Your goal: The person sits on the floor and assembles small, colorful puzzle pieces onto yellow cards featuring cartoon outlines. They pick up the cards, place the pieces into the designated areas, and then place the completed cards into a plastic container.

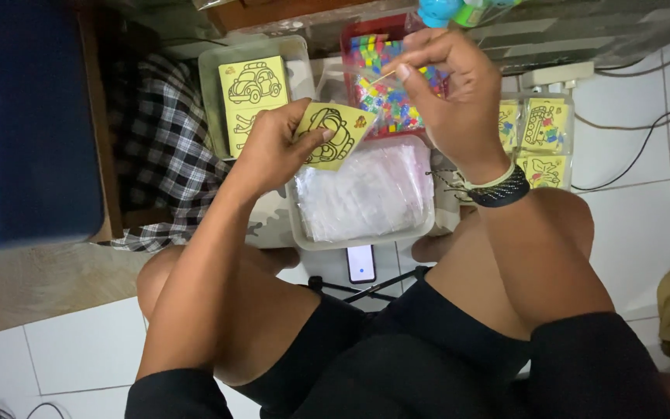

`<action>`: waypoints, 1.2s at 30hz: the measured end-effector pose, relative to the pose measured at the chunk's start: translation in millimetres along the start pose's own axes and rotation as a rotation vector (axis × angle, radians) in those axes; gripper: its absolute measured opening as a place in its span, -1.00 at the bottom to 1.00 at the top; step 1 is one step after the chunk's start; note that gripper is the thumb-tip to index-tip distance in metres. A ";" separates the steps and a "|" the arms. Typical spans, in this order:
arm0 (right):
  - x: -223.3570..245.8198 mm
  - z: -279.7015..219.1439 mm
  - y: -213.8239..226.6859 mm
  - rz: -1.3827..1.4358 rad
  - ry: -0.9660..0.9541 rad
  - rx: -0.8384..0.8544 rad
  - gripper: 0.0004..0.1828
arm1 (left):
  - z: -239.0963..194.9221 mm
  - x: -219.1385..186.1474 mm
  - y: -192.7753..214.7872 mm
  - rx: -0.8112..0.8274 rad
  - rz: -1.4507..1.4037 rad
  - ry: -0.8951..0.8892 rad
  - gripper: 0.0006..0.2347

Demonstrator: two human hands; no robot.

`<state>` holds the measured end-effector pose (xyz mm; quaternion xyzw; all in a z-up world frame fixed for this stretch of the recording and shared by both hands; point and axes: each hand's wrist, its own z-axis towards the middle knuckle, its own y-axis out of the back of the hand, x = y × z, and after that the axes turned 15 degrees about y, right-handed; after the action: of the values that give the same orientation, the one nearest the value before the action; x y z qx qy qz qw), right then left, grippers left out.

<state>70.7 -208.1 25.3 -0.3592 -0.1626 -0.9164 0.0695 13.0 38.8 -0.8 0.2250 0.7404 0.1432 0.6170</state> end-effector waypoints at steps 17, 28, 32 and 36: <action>2.8 -2.0 -6.8 0.076 -0.117 0.104 -0.86 | -1.9 -2.5 -4.0 0.020 -0.019 -0.026 -0.95; -3.1 -4.2 -3.3 0.179 -0.167 0.049 -0.84 | -3.2 -2.6 -2.1 0.024 -0.007 -0.038 -0.95; -0.7 -2.8 -5.0 0.126 -0.151 0.102 -0.84 | -2.7 -2.6 -3.8 0.042 -0.065 -0.013 -0.96; -1.6 -2.7 -7.7 0.129 -0.165 0.125 -0.88 | -1.5 1.2 -9.3 0.098 -0.250 0.044 -0.91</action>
<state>68.2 -201.9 20.4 -0.4382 -0.2013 -0.8653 0.1371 9.9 31.5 -6.1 0.1577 0.7821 0.0339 0.6019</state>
